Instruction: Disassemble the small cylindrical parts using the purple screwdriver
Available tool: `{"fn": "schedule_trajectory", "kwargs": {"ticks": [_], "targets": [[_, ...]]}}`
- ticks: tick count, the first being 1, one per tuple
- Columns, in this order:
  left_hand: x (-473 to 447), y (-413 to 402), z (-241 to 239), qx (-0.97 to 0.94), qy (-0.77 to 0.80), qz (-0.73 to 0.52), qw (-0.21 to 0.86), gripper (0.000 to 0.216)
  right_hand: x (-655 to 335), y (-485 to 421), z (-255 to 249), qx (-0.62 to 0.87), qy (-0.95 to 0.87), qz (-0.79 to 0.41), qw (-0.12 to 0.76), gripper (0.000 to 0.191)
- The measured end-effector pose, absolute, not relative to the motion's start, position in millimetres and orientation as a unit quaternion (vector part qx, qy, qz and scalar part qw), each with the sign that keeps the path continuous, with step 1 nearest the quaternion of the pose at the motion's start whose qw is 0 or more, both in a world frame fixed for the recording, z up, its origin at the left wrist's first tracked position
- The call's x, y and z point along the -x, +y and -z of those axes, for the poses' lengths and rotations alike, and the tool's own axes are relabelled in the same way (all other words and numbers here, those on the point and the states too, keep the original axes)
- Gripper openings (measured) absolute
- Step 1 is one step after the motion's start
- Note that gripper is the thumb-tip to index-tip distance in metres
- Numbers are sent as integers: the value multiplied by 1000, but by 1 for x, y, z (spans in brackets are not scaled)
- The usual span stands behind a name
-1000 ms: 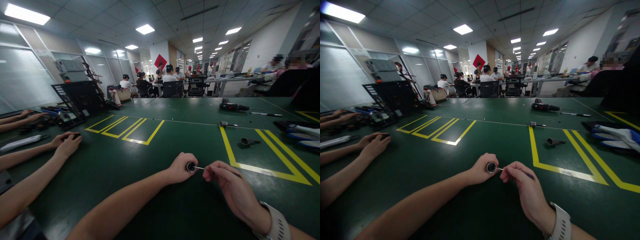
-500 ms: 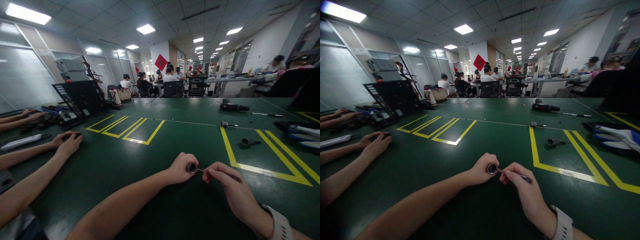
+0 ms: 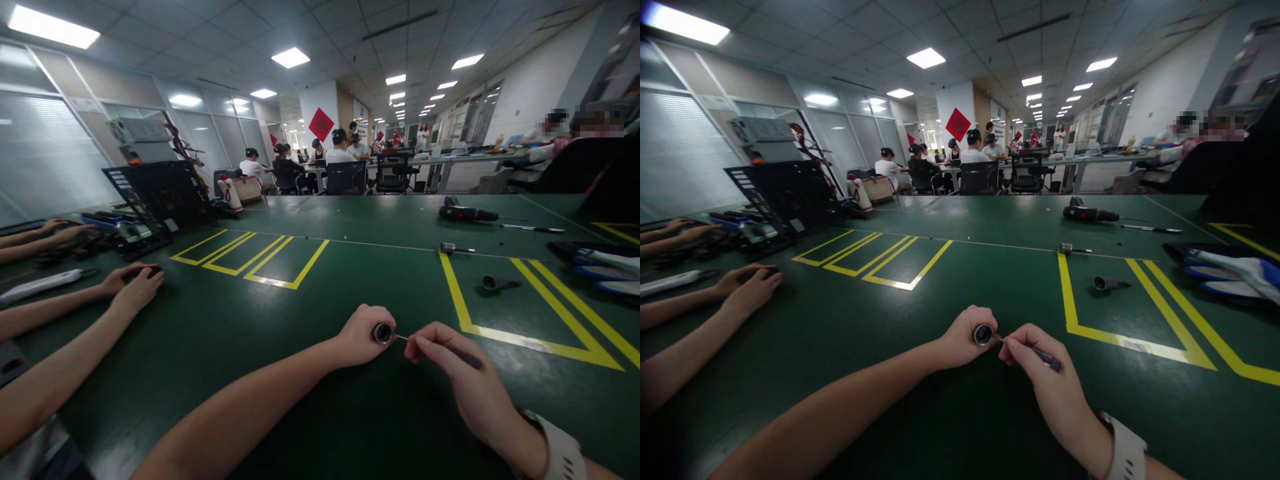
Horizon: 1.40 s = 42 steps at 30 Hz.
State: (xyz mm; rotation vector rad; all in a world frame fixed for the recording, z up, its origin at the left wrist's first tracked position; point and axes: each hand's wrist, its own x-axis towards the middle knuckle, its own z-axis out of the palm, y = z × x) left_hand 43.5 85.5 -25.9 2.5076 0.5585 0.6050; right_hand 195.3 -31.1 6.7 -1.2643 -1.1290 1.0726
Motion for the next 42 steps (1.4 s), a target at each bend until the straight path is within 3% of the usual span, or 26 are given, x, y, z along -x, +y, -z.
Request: {"fn": "schedule_trajectory", "kwargs": {"ticks": [4,15,26,36,42], "targets": [[-44,85,25,-928,197,-210,236,10,-195,-31,-9,551,-503,-435,503,24],[-44,85,25,-919,217,-214,249,9,-195,-27,-3,479,-352,-550,587,17],[-45,84,25,-917,226,-226,239,10,-195,-34,-4,550,-512,-432,499,25],[-44,83,22,-902,229,-247,268,9,-196,-28,1,465,-352,-558,590,17],[-44,84,23,-905,238,-232,268,9,-195,-30,1,476,-398,-518,589,19]]}}
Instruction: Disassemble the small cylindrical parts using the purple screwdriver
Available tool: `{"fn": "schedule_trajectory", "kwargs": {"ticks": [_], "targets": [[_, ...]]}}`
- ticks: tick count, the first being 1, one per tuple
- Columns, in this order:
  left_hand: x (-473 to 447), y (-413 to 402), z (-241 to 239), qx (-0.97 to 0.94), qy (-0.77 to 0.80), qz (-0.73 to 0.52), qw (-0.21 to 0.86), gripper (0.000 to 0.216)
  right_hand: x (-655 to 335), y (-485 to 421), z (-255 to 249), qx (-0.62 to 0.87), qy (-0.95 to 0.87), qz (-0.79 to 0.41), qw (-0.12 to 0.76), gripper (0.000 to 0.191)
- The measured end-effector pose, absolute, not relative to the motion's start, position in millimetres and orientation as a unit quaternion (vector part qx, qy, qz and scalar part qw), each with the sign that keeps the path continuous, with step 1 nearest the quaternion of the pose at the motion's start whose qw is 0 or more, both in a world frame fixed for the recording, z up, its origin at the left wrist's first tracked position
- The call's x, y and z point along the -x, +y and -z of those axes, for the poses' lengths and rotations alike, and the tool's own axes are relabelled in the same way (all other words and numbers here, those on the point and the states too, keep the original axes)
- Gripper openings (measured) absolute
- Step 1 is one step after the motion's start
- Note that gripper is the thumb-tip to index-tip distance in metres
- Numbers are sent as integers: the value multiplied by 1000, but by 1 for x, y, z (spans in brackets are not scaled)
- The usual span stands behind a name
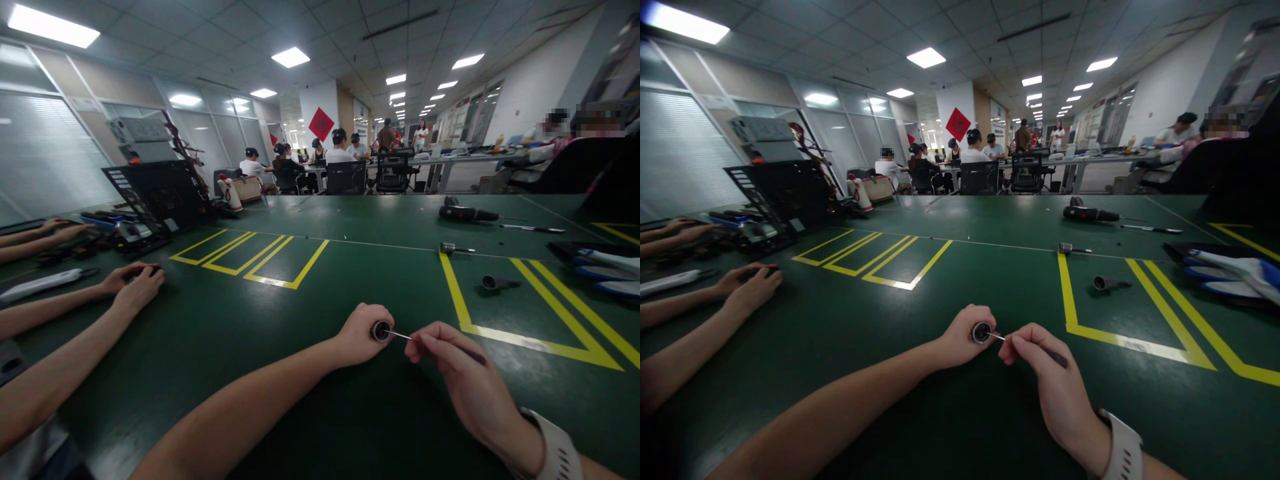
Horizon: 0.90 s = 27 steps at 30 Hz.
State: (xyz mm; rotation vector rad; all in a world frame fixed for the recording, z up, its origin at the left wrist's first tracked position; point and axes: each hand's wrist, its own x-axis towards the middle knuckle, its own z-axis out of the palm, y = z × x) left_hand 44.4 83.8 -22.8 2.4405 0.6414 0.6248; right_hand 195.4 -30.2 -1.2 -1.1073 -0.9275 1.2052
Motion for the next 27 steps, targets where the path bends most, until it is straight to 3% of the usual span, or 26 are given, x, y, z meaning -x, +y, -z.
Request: {"fn": "schedule_trajectory", "kwargs": {"ticks": [5,14,27], "targets": [[-44,85,24,-903,246,-231,265,11,-199,-33,8,492,-482,-453,566,21],[-45,82,20,-893,220,-257,296,16,-198,-36,10,487,-525,-441,541,19],[-45,82,22,-882,209,-285,313,15,-190,-29,-1,417,-341,-590,601,16]]}}
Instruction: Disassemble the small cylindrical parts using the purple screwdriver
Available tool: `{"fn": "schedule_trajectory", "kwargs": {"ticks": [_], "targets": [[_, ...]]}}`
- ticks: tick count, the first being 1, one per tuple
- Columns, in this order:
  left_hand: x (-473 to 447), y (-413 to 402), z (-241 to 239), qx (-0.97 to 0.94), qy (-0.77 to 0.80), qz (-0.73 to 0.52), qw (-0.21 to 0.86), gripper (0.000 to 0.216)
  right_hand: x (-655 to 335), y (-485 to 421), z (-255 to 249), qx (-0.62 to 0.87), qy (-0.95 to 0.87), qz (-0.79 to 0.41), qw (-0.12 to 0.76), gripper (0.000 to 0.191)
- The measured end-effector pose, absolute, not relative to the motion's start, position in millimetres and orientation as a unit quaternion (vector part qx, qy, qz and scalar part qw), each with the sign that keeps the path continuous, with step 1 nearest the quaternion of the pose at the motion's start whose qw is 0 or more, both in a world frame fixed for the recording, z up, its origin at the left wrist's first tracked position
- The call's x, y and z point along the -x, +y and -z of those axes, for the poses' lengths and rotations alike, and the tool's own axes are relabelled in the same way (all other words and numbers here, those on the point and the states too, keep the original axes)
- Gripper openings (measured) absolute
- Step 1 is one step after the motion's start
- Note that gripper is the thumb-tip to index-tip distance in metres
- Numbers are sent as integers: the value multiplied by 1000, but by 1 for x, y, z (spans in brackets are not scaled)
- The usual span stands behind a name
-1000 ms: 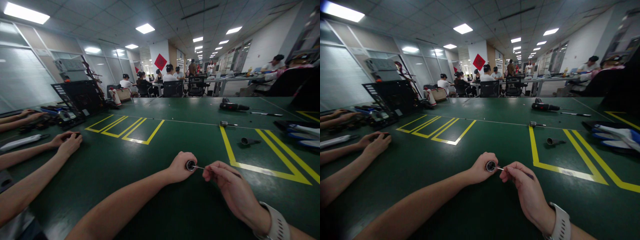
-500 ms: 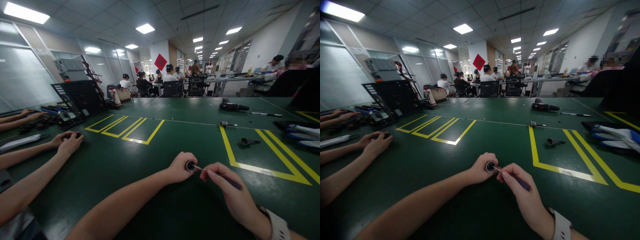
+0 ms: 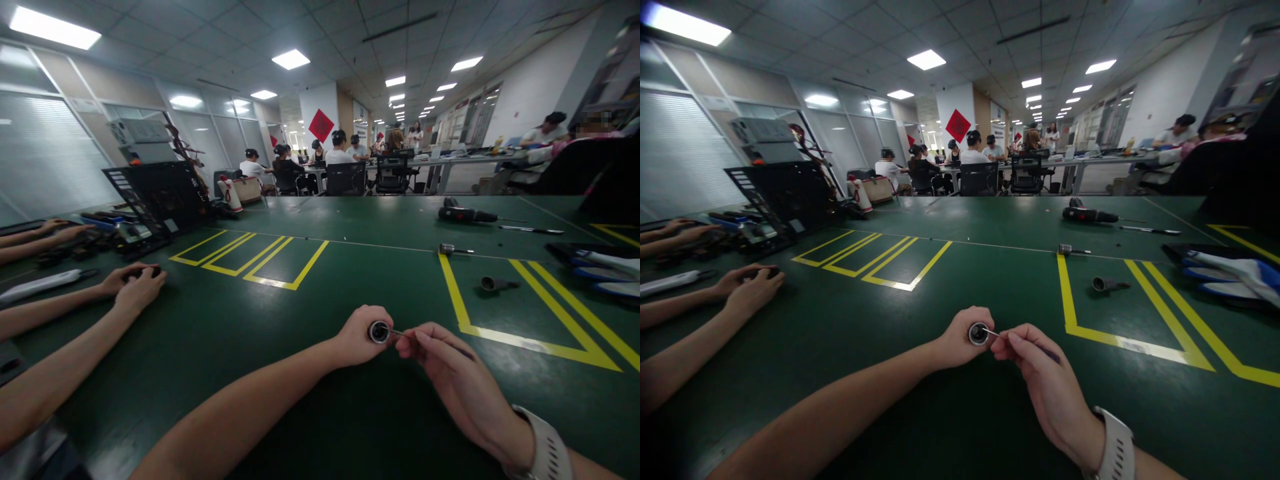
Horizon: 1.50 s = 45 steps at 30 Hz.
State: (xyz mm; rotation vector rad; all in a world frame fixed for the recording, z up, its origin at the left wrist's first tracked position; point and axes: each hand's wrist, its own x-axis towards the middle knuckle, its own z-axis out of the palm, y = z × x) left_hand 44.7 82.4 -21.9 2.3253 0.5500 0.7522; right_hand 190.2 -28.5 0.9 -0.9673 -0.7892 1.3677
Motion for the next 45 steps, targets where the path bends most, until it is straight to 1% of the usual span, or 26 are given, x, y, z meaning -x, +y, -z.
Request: {"fn": "schedule_trajectory", "kwargs": {"ticks": [3,7,11,15,18,23,27,31,35,38,42,45], "targets": [[-45,83,24,-885,210,-275,312,13,-192,-27,2,404,-325,-603,606,17],[-46,82,24,-879,209,-292,313,15,-193,-27,4,397,-323,-601,614,16],[-46,81,21,-886,217,-277,302,18,-191,-30,3,435,-373,-546,611,18],[-45,82,19,-898,217,-251,288,15,-190,-32,2,474,-422,-504,586,20],[-44,83,20,-902,211,-243,289,14,-189,-32,1,475,-420,-517,575,20],[-44,83,21,-899,224,-247,285,14,-188,-30,0,443,-358,-581,581,18],[-45,82,21,-897,238,-242,284,14,-190,-28,1,433,-348,-580,596,19],[-45,82,20,-896,230,-252,284,16,-194,-31,4,459,-421,-502,600,20],[-45,81,19,-901,219,-247,280,17,-197,-37,2,500,-529,-414,547,20],[-46,80,20,-902,234,-236,276,17,-194,-39,-3,512,-572,-361,530,21],[-46,80,21,-883,267,-249,296,24,-192,-41,-5,512,-625,-298,509,16],[-45,81,21,-887,259,-254,285,25,-193,-41,0,516,-666,-254,475,13]]}}
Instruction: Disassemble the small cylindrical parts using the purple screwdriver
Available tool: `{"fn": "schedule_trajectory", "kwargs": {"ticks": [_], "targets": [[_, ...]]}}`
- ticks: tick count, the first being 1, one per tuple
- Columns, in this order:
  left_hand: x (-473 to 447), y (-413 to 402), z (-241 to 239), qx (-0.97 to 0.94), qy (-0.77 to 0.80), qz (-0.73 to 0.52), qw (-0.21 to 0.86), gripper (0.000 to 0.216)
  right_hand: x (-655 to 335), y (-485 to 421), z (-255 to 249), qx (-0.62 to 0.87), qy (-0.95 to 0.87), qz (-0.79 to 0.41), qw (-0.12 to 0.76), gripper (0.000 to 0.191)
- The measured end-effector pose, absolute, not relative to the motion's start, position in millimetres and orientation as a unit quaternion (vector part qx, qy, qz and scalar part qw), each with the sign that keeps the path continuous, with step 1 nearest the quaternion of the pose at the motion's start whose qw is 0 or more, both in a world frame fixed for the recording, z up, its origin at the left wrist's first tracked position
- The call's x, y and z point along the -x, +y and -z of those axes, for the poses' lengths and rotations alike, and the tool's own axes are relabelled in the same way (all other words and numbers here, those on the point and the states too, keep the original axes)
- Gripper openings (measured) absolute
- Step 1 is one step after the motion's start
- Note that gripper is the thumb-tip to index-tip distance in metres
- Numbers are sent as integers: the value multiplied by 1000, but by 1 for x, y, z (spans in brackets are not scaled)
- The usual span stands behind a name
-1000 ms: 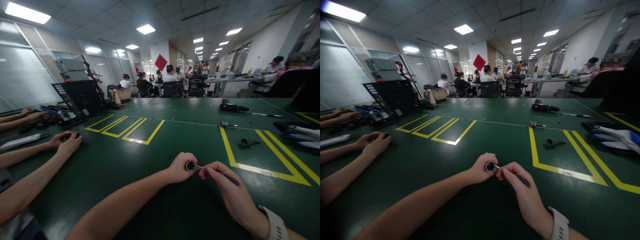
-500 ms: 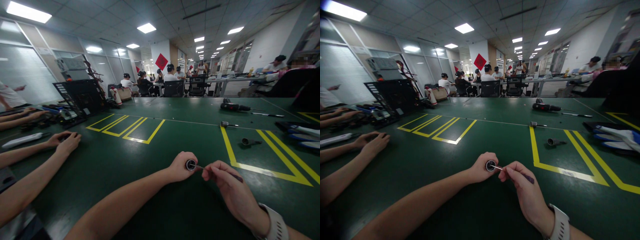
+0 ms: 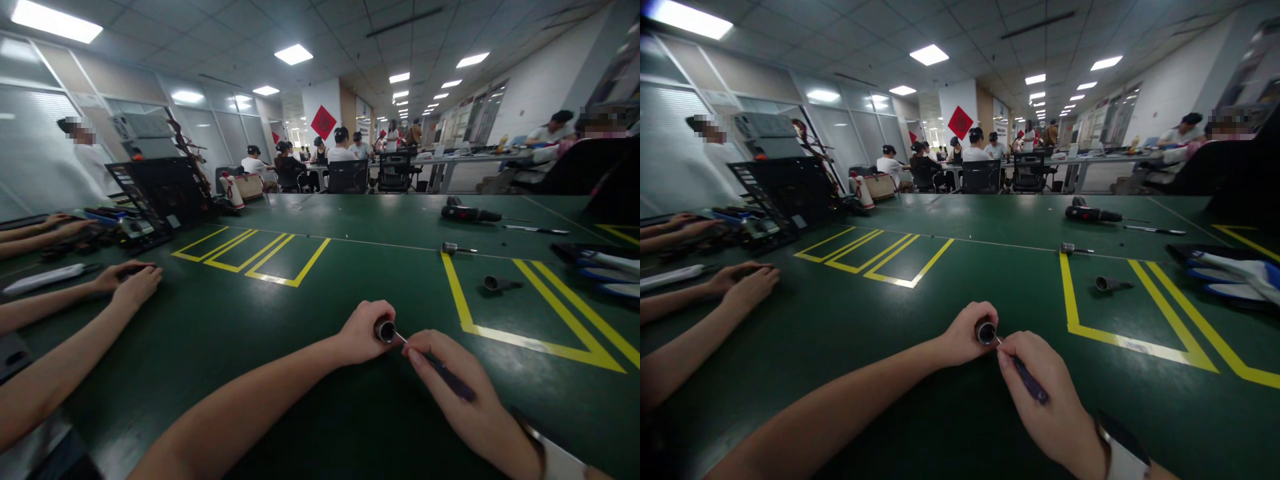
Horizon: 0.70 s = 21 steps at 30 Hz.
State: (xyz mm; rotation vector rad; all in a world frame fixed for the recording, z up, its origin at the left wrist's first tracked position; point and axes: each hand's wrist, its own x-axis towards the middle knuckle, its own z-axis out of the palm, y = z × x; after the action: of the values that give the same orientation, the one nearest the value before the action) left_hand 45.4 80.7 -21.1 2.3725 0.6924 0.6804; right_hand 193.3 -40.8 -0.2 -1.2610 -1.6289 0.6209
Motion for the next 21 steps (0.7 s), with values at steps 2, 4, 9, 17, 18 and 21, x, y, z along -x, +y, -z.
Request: {"fn": "schedule_trajectory", "kwargs": {"ticks": [2,4,9,17,18,21], "targets": [[-45,81,21,-897,239,-258,268,24,-195,-40,3,524,-673,-243,462,13],[-45,82,20,-901,225,-261,263,22,-196,-38,3,534,-661,-254,462,17],[-46,82,21,-899,214,-265,276,17,-197,-35,-2,560,-611,-302,472,23],[-43,81,17,-902,204,-255,282,13,-198,-28,-3,499,-417,-493,578,19],[-43,81,17,-902,209,-253,280,13,-198,-27,-3,488,-390,-513,589,18],[-44,81,17,-901,227,-247,275,12,-196,-27,-2,470,-353,-538,604,17]]}}
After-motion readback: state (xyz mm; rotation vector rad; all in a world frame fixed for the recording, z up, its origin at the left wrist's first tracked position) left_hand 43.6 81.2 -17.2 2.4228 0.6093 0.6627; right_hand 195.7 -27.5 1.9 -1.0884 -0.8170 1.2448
